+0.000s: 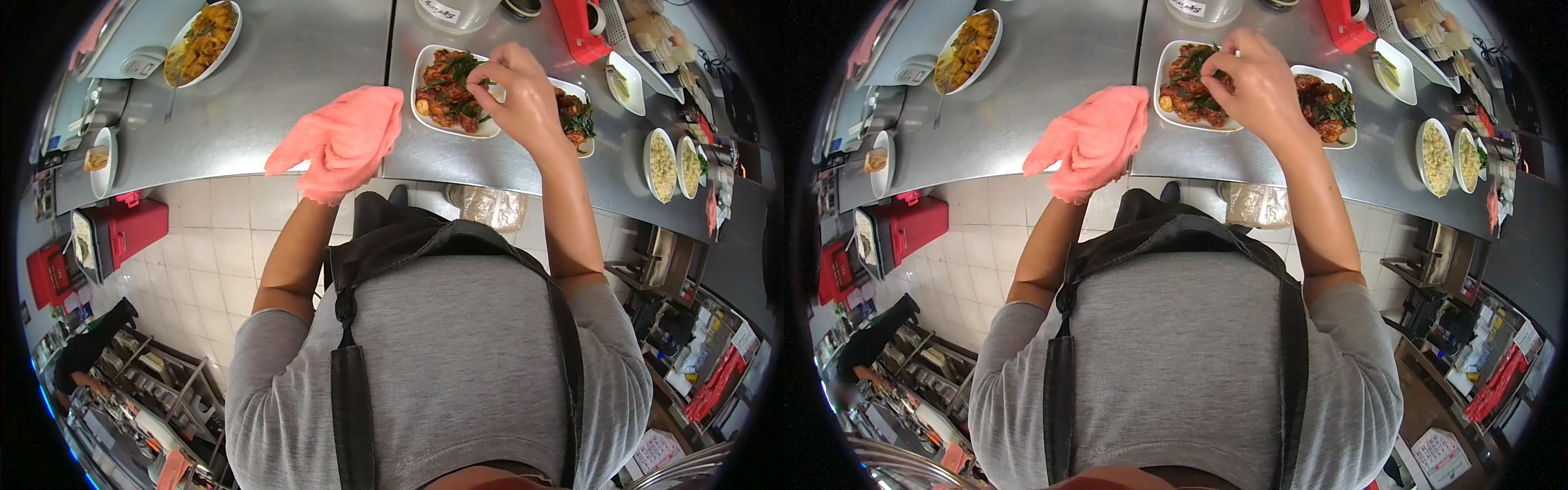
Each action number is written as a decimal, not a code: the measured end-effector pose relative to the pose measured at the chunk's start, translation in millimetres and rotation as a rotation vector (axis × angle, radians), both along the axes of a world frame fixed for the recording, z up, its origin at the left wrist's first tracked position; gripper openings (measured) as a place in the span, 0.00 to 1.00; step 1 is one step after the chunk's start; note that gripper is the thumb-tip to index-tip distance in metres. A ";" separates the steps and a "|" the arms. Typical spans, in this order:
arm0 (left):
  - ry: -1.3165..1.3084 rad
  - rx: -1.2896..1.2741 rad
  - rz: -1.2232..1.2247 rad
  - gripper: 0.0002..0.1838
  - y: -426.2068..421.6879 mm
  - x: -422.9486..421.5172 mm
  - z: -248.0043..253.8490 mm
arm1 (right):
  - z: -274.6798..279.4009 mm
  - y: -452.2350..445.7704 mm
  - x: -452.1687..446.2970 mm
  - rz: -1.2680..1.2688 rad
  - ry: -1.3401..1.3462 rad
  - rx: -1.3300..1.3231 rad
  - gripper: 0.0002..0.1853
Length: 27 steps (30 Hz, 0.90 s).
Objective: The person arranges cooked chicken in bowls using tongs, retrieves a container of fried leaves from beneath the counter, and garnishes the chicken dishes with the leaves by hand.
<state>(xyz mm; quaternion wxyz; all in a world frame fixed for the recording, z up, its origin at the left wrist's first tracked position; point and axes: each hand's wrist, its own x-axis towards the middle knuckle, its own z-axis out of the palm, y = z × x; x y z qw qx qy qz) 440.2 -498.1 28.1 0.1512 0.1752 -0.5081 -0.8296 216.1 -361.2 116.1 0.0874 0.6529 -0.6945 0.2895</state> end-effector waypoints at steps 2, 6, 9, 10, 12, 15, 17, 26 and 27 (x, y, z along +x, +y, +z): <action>0.081 -0.338 -0.016 0.36 -13.0 -3.0 -44.0 | -8.7 -4.2 -0.9 0.072 0.062 0.088 0.07; 0.137 -0.564 -0.009 0.34 -6.5 1.8 -25.7 | -10.9 2.4 -1.2 0.050 0.092 0.083 0.09; 0.076 -0.383 0.006 0.31 -1.9 3.2 -17.3 | -7.3 17.6 -3.3 0.009 0.023 0.040 0.12; 0.058 -0.332 0.011 0.30 -0.4 4.5 -14.3 | -10.5 24.8 -5.1 -0.048 -0.052 -0.018 0.13; 0.035 -0.285 0.013 0.28 -2.1 3.8 -9.7 | -18.7 40.4 -6.7 -0.109 -0.126 -0.084 0.14; 0.006 -0.361 -0.004 0.24 -8.9 -2.7 -10.6 | -56.5 71.5 -11.6 -0.408 -0.486 0.089 0.23; -0.013 -0.487 -0.023 0.22 -14.1 -10.7 -14.2 | -92.2 84.1 -3.4 -0.427 -0.600 0.186 0.26; -0.226 -1.273 -0.034 0.13 -49.9 -78.7 -9.4 | -86.6 64.7 39.2 -0.518 -0.874 0.266 0.32; -0.267 -1.321 -0.036 0.12 -55.4 -86.1 -10.1 | -88.1 65.6 37.7 -0.527 -0.878 0.258 0.32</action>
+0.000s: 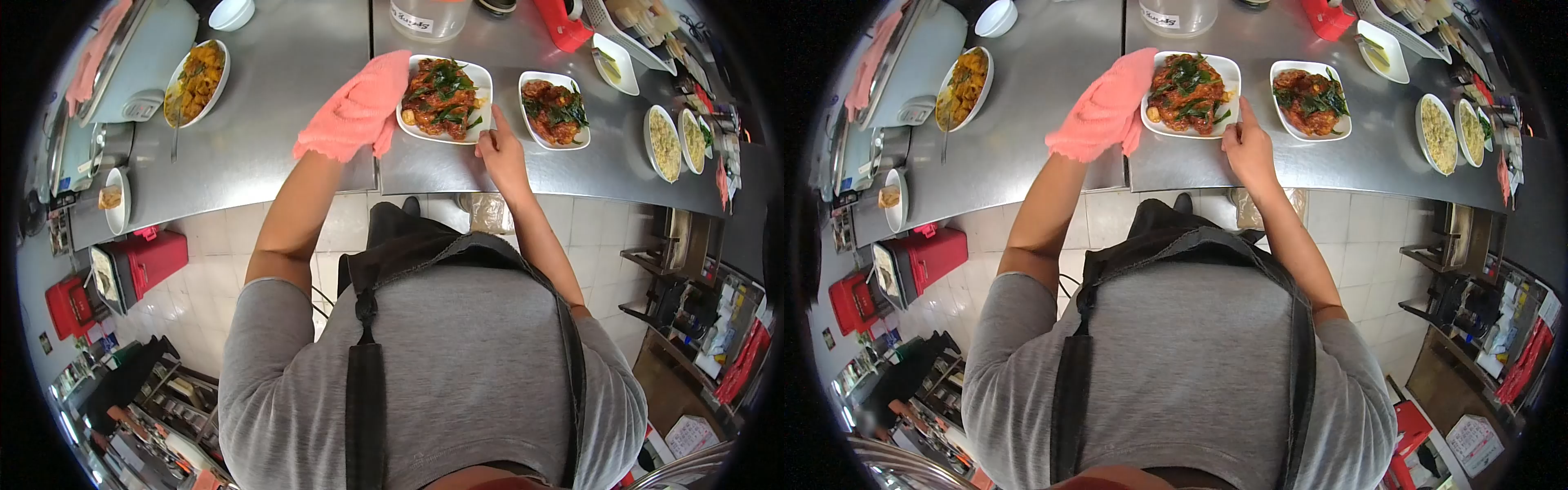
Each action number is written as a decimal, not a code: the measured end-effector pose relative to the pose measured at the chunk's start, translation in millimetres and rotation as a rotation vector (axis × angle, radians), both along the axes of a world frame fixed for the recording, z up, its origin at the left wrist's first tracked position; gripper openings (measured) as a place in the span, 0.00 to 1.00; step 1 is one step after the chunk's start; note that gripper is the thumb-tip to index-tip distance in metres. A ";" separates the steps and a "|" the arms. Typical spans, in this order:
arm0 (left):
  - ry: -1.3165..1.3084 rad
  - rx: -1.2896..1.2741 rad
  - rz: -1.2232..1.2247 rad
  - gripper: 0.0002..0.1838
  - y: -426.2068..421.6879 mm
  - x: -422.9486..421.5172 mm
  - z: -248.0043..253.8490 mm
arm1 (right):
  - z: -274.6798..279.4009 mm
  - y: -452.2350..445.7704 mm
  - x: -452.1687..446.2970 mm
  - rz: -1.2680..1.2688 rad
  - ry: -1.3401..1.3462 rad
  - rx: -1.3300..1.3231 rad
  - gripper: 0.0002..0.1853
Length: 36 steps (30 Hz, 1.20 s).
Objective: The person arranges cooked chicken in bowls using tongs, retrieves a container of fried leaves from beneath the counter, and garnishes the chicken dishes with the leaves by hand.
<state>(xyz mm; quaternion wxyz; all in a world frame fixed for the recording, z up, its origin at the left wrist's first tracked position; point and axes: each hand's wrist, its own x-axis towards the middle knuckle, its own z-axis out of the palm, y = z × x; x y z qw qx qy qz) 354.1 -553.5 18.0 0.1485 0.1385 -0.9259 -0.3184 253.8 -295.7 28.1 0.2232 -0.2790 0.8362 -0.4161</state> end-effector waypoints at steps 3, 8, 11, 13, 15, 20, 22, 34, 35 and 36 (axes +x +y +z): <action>-0.120 -0.092 0.056 0.09 -11.5 -11.3 -3.3 | -6.5 -0.8 -8.3 0.007 0.028 -0.003 0.31; -0.332 -0.140 0.204 0.05 -14.1 -6.4 -7.2 | -16.1 0.9 -22.2 -0.034 0.057 -0.097 0.30; -0.446 -0.265 0.244 0.05 4.6 9.8 -0.3 | -17.9 14.3 -17.5 -0.082 -0.059 -0.211 0.31; -0.490 -0.490 0.165 0.05 35.9 30.1 25.2 | -20.4 27.6 -11.7 -0.080 -0.116 -0.215 0.31; -0.518 -0.777 0.062 0.06 61.8 47.0 61.8 | -20.6 37.5 -1.5 -0.073 -0.173 -0.219 0.32; -0.834 -0.797 -0.194 0.08 58.5 48.0 108.8 | -21.1 44.7 23.4 -0.065 -0.385 -0.290 0.32; -0.804 -0.318 0.044 0.10 37.1 35.7 94.8 | -16.8 36.2 32.6 -0.044 -0.447 -0.314 0.33; -0.361 -0.955 0.021 0.01 26.2 10.5 0.0 | -30.8 19.3 49.8 -0.062 -0.334 -0.361 0.40; -0.347 -0.884 0.020 0.01 26.7 11.0 0.2 | -30.3 18.5 49.5 -0.058 -0.317 -0.363 0.40; -0.332 -0.830 0.010 0.01 25.8 11.3 1.5 | -31.1 18.2 48.9 -0.060 -0.317 -0.367 0.40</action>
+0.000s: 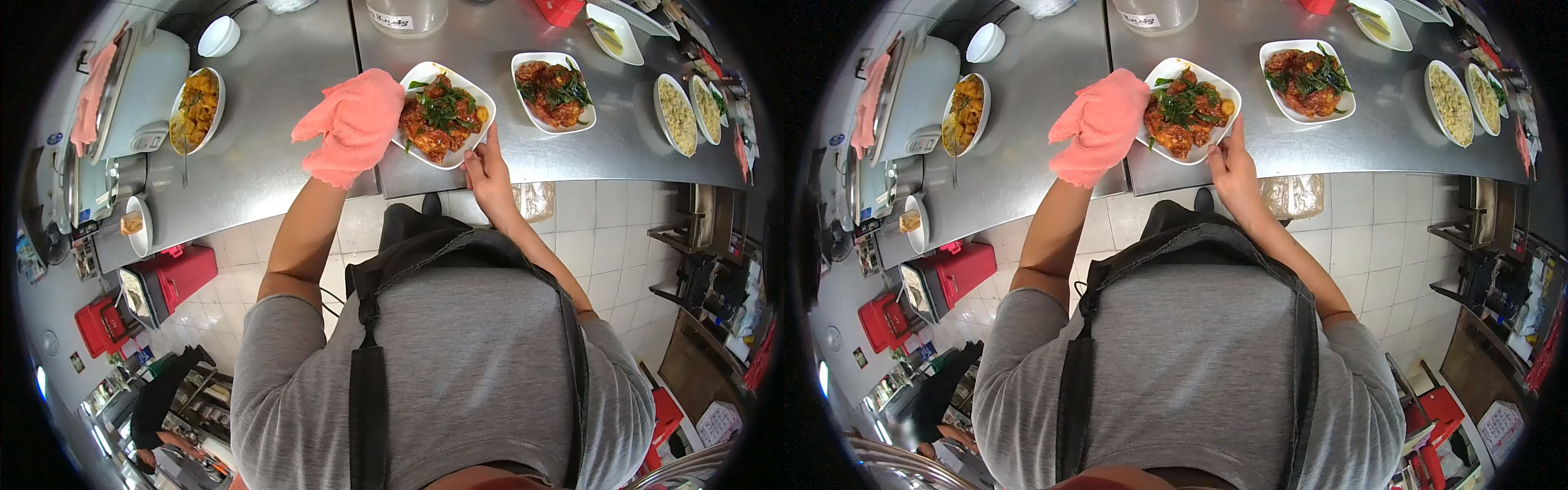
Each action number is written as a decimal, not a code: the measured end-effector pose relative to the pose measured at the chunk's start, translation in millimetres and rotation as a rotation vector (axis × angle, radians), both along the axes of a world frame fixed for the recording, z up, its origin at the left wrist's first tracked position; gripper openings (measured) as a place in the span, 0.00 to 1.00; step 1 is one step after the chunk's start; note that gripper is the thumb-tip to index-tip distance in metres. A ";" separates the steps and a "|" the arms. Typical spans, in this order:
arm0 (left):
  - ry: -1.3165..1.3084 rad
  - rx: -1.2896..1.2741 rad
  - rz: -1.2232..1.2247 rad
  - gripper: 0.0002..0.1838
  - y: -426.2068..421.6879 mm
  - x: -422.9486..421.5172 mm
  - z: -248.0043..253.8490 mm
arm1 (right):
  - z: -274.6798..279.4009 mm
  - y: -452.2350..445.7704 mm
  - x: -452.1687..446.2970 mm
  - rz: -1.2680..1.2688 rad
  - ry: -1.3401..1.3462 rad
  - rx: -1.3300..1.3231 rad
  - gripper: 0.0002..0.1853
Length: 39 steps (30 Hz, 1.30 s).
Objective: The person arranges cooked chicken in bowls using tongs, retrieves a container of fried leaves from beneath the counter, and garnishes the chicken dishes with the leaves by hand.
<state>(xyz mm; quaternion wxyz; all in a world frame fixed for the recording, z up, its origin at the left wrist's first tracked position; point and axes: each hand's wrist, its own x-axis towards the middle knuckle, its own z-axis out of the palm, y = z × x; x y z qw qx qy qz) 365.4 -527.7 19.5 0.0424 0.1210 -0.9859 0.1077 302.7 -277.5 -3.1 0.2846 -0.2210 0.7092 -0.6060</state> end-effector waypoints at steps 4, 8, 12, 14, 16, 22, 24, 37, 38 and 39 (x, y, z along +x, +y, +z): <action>0.052 0.280 -0.035 0.03 -9.8 -1.4 5.8 | -0.9 1.6 -8.2 0.000 0.095 0.080 0.40; 0.086 0.426 -0.082 0.05 -22.3 -9.5 2.7 | -10.7 1.6 -16.3 0.016 0.176 0.150 0.42; 0.063 0.261 -0.086 0.07 -19.9 -22.2 -13.6 | -5.6 1.0 -19.0 0.017 0.172 0.186 0.42; 0.071 0.278 -0.096 0.08 -22.8 -25.2 -18.4 | -4.8 2.5 -20.0 0.024 0.200 0.155 0.41; 0.103 0.422 -0.108 0.08 -27.6 -22.5 -10.9 | -6.9 4.7 -25.9 0.003 0.253 0.107 0.40; 0.422 1.755 0.422 0.07 19.4 38.3 102.7 | 64.2 7.0 -5.7 0.089 0.494 0.114 0.32; 0.466 1.439 0.305 0.10 40.3 66.9 103.7 | 75.7 -26.0 30.1 0.453 0.580 -0.064 0.24; 0.509 0.949 0.312 0.04 94.2 166.7 81.0 | 36.5 -107.5 129.3 0.754 0.563 -0.386 0.06; 0.495 0.908 0.278 0.04 91.3 159.8 81.3 | 39.8 -103.9 118.5 0.730 0.586 -0.278 0.13; 0.472 0.865 0.243 0.03 86.0 149.6 78.8 | 42.5 -94.3 110.1 0.736 0.587 -0.276 0.13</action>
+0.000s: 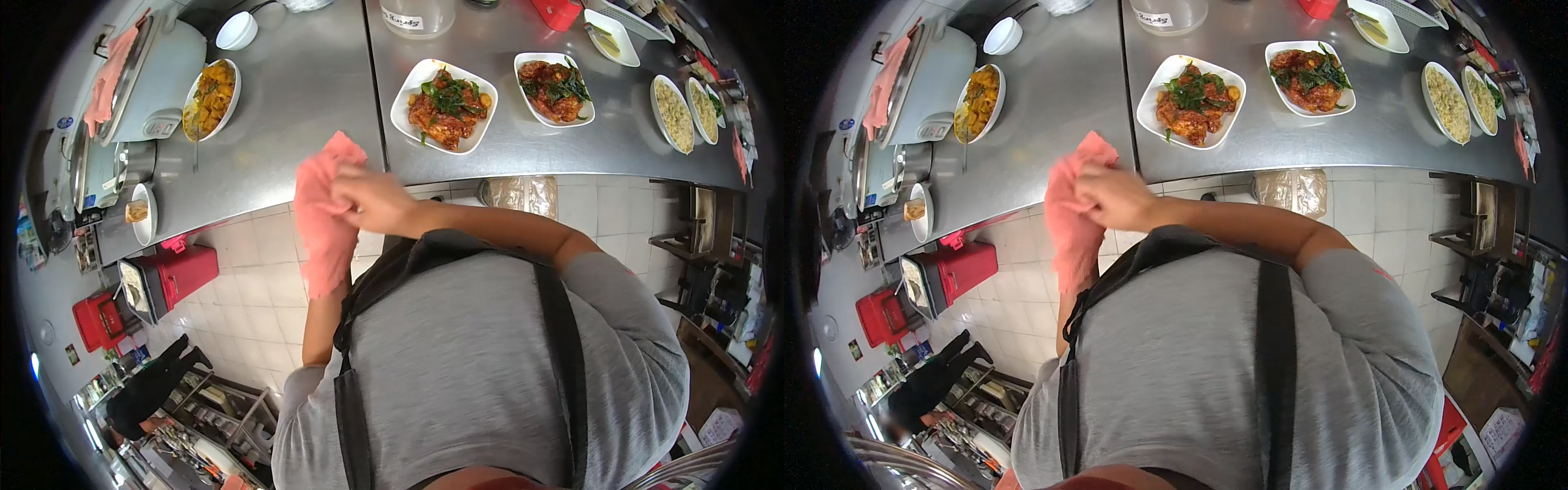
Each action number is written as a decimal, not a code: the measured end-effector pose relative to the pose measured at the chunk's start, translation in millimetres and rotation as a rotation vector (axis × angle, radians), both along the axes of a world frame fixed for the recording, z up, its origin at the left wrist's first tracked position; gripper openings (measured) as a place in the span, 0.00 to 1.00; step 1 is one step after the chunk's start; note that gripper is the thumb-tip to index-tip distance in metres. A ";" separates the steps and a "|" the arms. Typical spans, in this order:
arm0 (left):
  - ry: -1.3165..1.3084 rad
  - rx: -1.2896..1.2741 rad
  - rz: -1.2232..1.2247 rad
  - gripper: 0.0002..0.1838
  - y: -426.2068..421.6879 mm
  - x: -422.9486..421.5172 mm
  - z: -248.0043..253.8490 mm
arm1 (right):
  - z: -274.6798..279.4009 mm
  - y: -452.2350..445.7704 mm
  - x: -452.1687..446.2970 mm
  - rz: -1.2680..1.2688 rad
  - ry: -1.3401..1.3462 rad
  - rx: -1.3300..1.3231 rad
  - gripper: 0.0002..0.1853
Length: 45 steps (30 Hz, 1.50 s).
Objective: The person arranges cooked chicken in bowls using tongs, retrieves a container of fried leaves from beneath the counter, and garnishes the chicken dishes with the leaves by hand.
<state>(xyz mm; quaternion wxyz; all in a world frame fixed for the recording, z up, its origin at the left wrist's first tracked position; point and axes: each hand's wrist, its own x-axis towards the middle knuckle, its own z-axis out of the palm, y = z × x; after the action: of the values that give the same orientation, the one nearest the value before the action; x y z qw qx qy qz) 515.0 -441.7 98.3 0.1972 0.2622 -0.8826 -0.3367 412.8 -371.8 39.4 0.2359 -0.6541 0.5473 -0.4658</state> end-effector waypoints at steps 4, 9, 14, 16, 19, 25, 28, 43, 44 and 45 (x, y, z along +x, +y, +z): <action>-0.084 -0.245 -0.126 0.04 -22.6 -44.9 -4.6 | 17.3 62.4 -46.8 -0.241 -0.152 0.236 0.23; -0.224 -0.516 -0.266 0.07 -50.9 -98.1 -12.1 | -54.2 106.5 -81.6 -0.789 -0.631 0.129 0.22; -0.124 -0.623 -0.348 0.04 -88.3 -149.6 -56.7 | -42.4 78.9 -102.1 -0.838 -0.878 0.176 0.26; -0.109 -0.905 -0.354 0.03 -101.2 -161.9 -70.9 | -53.6 77.5 -106.0 -0.844 -0.812 0.207 0.28; -0.134 -1.085 -0.390 0.05 -113.8 -178.2 -74.9 | -52.8 75.8 -109.7 -0.875 -0.755 0.207 0.26; -0.092 -0.639 -0.541 0.12 -108.4 -193.1 -43.4 | -51.9 86.4 -136.9 -0.859 -0.549 0.287 0.28; -0.022 -0.512 -0.496 0.12 -100.9 -186.5 -40.5 | -45.1 88.8 -147.6 -0.837 -0.521 0.276 0.27; -0.272 -0.536 -0.726 0.13 -131.0 -205.8 -40.7 | -29.9 93.3 -179.8 -0.723 -0.312 0.372 0.28; -0.195 -0.538 -0.800 0.07 -132.4 -207.4 -38.7 | -30.2 93.8 -180.7 -0.726 -0.314 0.371 0.28; -0.195 -0.538 -0.804 0.07 -137.5 -207.1 -49.2 | -30.4 94.3 -181.4 -0.713 -0.315 0.363 0.28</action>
<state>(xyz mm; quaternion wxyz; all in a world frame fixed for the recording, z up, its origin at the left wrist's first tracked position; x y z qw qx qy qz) 307.9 -579.2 49.1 0.0288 -0.1290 -0.9839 -0.1200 231.4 -277.5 9.0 0.2523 -0.2929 0.7695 -0.5084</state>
